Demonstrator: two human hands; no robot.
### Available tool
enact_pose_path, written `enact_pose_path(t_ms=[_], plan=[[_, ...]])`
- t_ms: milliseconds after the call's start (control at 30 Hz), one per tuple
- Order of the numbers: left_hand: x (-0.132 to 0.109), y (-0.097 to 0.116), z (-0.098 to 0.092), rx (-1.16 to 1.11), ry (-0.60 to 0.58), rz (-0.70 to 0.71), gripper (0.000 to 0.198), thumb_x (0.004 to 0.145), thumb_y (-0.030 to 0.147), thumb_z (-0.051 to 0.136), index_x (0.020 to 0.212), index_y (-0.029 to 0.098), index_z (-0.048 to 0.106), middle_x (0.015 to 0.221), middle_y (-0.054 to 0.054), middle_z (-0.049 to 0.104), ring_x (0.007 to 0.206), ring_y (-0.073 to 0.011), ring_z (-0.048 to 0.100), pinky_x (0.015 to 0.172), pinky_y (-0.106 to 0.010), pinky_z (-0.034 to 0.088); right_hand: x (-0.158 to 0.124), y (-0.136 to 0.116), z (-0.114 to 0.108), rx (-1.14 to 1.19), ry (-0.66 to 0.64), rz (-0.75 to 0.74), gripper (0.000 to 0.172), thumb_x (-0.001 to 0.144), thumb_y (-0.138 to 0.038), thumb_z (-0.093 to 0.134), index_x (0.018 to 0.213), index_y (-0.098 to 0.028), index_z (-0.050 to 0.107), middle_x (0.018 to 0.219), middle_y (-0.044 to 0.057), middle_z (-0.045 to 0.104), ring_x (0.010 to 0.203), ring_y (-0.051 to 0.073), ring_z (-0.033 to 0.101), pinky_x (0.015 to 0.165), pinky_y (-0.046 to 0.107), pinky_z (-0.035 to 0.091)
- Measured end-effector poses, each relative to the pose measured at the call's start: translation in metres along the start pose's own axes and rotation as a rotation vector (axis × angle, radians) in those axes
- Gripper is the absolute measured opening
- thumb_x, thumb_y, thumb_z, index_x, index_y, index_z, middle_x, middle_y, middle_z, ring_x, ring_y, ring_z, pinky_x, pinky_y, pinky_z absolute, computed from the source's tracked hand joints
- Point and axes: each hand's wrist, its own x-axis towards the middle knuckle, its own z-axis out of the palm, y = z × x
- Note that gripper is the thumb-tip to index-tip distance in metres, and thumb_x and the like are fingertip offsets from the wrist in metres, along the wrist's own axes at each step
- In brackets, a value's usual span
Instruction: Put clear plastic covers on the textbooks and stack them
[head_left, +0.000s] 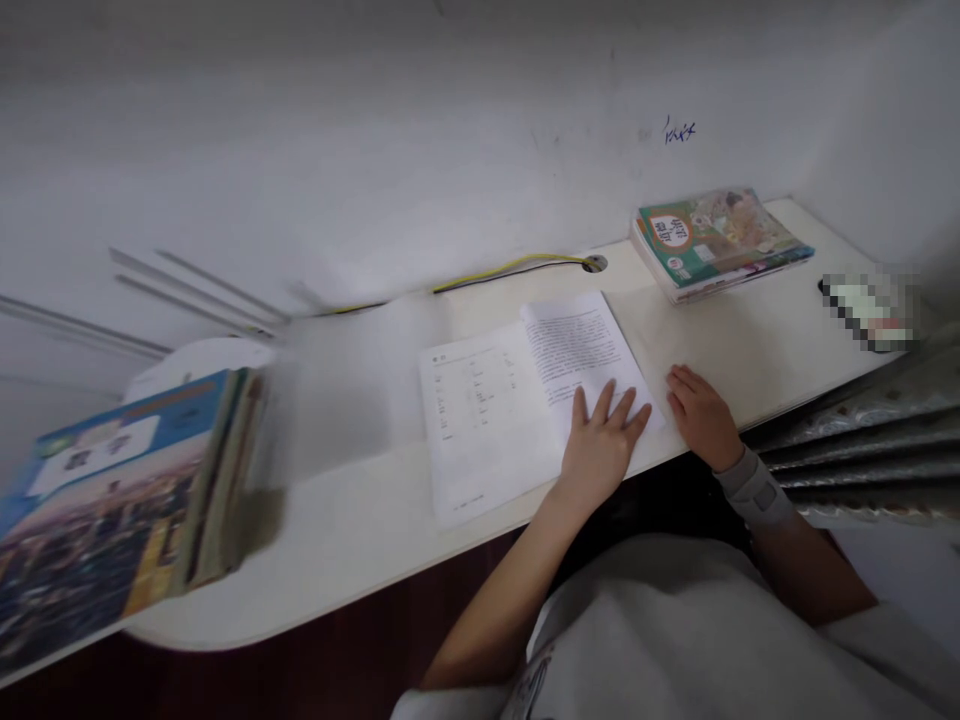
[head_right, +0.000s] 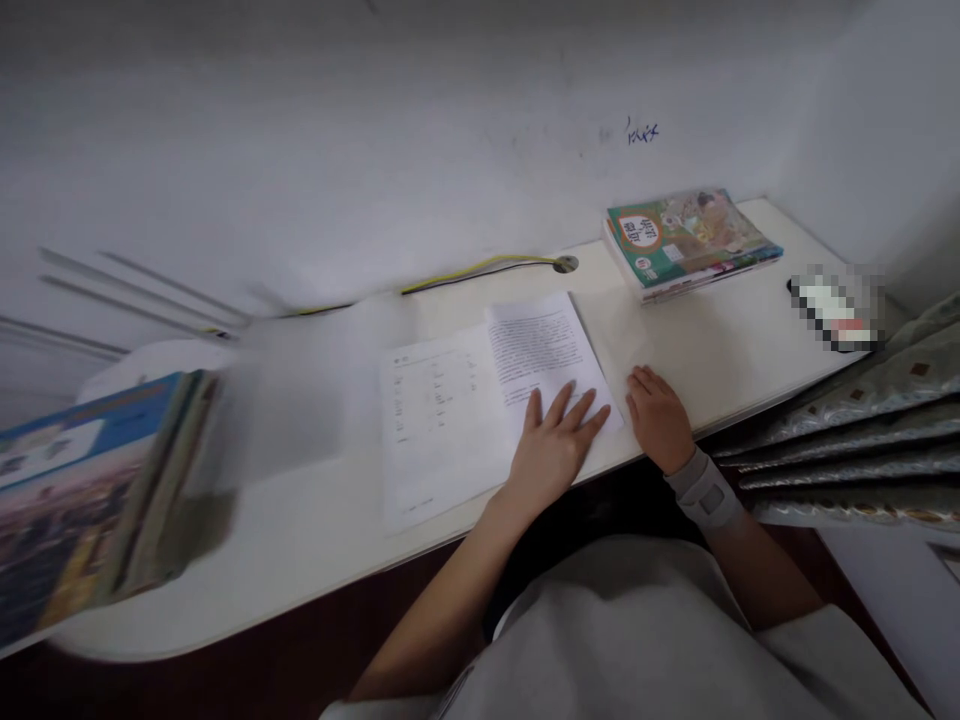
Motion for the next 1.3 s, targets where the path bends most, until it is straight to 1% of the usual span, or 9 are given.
enact_pose_path(t_ms=[200,333,433,600,733,867,1000,1167,1300], plan=[[0.012,0.007,0.001,-0.033,-0.032,-0.080,0.045,0.093,0.016,0.041,0.134,0.029,0.054,0.144,-0.010,0.048,0.137,-0.0371,0.037,0.107,-0.071,0.021,0.000,0.003,-0.001,0.091,0.072,0.015,0.043,0.096,-0.022,0.031,0.126,-0.017,0.061,0.125,0.011,0.065,0.125,0.024,0.054,0.106,0.047,0.045],[0.017,0.010,0.005,-0.025,-0.038,-0.093,0.045,0.094,0.017,0.040,0.136,0.027,0.053,0.145,-0.011,0.048,0.136,-0.0369,0.038,0.107,-0.070,0.023,0.001,0.002,-0.003,0.053,0.083,0.025,0.041,0.095,-0.020,0.032,0.121,-0.013,0.063,0.124,0.014,0.065,0.122,0.025,0.055,0.105,0.046,0.045],[0.016,0.010,0.007,-0.024,-0.040,-0.080,0.045,0.094,0.017,0.039,0.136,0.026,0.052,0.145,-0.011,0.048,0.135,-0.0364,0.040,0.106,-0.068,0.025,0.002,0.004,-0.003,0.035,0.080,0.032,0.042,0.095,-0.020,0.033,0.125,-0.012,0.060,0.126,0.016,0.062,0.124,0.027,0.053,0.106,0.049,0.043],[0.015,0.011,0.005,-0.012,-0.032,-0.082,0.045,0.095,0.017,0.038,0.136,0.027,0.053,0.144,-0.010,0.049,0.135,-0.0359,0.041,0.107,-0.067,0.026,0.000,0.012,-0.003,0.094,0.090,0.059,0.042,0.095,-0.022,0.033,0.129,-0.014,0.057,0.129,0.014,0.061,0.125,0.026,0.053,0.106,0.049,0.044],[0.023,0.016,0.004,0.010,-0.061,-0.096,0.045,0.095,0.017,0.037,0.137,0.024,0.052,0.144,-0.012,0.048,0.135,-0.0384,0.040,0.105,-0.068,0.027,-0.001,0.015,-0.003,0.146,0.106,0.088,0.043,0.094,-0.020,0.030,0.127,-0.014,0.057,0.130,0.014,0.060,0.124,0.022,0.054,0.107,0.044,0.044],[0.033,0.022,0.006,0.037,-0.061,-0.104,0.045,0.096,0.018,0.036,0.139,0.024,0.049,0.146,-0.014,0.045,0.134,-0.0389,0.040,0.103,-0.070,0.029,0.000,0.013,-0.004,0.160,0.103,0.095,0.042,0.094,-0.031,0.040,0.129,-0.014,0.056,0.131,0.016,0.059,0.125,0.026,0.052,0.108,0.048,0.042],[0.037,0.026,0.012,0.100,-0.049,-0.061,0.046,0.097,0.018,0.034,0.141,0.021,0.046,0.146,-0.011,0.045,0.135,-0.0346,0.040,0.107,-0.063,0.032,0.000,0.012,-0.004,0.190,0.101,0.100,0.044,0.093,-0.033,0.041,0.130,-0.014,0.055,0.131,0.017,0.058,0.127,0.027,0.051,0.108,0.051,0.041],[0.033,0.022,0.018,0.166,-0.027,0.042,0.043,0.097,0.014,0.034,0.136,0.005,0.049,0.142,-0.016,0.049,0.134,-0.0266,0.044,0.111,-0.044,0.036,0.000,0.011,-0.004,0.174,0.145,0.097,0.042,0.092,-0.034,0.043,0.126,-0.014,0.057,0.129,0.017,0.060,0.124,0.027,0.053,0.106,0.050,0.043],[0.024,0.020,0.014,0.191,-0.009,0.122,0.040,0.096,0.013,0.036,0.131,0.003,0.053,0.137,-0.018,0.053,0.130,-0.0255,0.049,0.108,-0.041,0.040,0.000,0.009,-0.005,0.165,0.165,0.099,0.041,0.093,-0.032,0.041,0.123,-0.011,0.059,0.127,0.017,0.061,0.123,0.026,0.054,0.106,0.047,0.043]])
